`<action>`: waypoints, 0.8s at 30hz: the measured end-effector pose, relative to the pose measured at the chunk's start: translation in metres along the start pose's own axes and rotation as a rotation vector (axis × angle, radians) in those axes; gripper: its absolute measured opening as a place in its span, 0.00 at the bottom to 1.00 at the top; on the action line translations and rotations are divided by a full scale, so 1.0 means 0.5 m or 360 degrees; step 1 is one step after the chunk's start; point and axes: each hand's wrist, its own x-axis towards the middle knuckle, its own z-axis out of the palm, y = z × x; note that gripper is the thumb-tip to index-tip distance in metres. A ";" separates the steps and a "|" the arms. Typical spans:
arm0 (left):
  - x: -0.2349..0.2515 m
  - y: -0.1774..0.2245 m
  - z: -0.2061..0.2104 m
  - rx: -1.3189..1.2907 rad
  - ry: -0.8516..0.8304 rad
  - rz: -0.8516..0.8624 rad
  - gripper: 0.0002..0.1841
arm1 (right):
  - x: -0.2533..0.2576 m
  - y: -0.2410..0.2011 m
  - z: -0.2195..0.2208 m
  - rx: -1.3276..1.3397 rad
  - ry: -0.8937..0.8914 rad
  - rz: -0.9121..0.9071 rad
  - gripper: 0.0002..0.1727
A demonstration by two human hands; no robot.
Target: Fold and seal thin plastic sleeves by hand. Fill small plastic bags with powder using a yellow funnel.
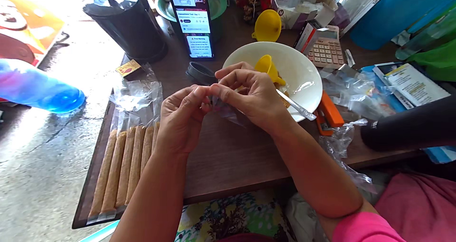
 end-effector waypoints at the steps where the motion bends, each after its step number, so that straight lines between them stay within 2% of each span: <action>1: 0.000 0.001 0.001 -0.0003 -0.0007 -0.0003 0.09 | 0.000 0.000 -0.001 -0.0003 -0.0003 -0.0001 0.06; 7: 0.000 -0.001 -0.003 -0.0024 -0.0055 0.0015 0.07 | 0.001 0.002 -0.001 -0.0009 -0.0001 -0.0001 0.05; 15: 0.000 -0.001 0.001 0.0151 -0.0036 0.0074 0.02 | -0.001 0.001 0.000 0.0004 -0.0022 0.0044 0.05; 24: -0.002 0.002 0.002 0.0012 -0.0020 -0.0053 0.08 | 0.000 0.002 -0.001 -0.0001 -0.0039 0.0050 0.06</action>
